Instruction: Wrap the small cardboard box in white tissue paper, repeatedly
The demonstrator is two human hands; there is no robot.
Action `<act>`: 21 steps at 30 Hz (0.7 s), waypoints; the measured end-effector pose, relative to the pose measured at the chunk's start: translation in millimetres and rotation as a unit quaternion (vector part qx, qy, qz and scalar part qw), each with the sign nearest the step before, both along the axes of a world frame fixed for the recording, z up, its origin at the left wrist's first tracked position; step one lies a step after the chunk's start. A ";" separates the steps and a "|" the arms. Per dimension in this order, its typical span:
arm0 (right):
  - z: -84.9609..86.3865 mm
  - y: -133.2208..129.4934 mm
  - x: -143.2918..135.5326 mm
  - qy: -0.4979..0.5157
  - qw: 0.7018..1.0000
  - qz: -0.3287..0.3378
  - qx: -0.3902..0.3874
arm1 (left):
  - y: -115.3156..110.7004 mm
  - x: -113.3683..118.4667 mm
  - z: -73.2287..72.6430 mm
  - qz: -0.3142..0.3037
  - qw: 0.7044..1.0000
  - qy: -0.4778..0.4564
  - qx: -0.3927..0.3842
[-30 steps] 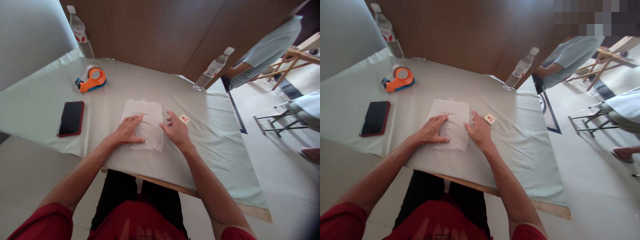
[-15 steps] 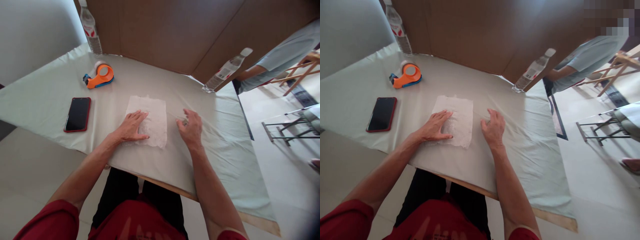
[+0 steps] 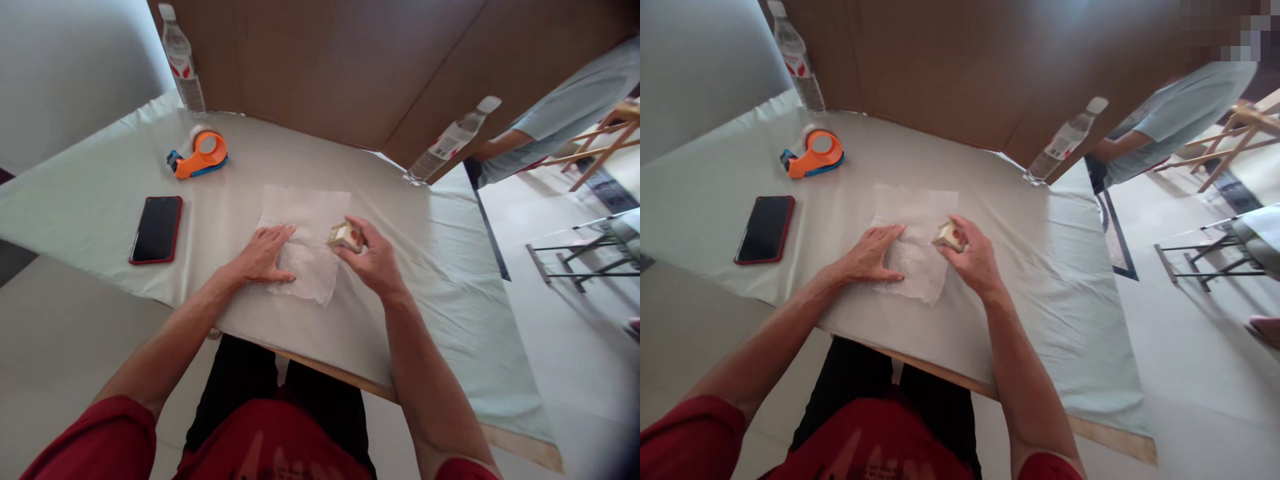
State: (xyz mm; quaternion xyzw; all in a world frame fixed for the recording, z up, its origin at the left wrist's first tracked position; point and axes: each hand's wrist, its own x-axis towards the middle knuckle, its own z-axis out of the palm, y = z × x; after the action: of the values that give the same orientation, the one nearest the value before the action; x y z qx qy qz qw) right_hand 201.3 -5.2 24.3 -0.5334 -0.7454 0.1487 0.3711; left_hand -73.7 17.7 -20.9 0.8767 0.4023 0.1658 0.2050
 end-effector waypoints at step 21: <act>-44.2 16.2 -47.0 -0.004 0.983 0.141 -0.116 | 2.0 -3.8 2.0 0.016 0.999 -0.032 -0.017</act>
State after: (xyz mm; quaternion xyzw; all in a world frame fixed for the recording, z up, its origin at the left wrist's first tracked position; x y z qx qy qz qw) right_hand 154.4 11.0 -19.9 -0.4625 -0.7928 0.2826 0.2788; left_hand -77.5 19.7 -18.9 0.8606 0.4126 0.1900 0.2303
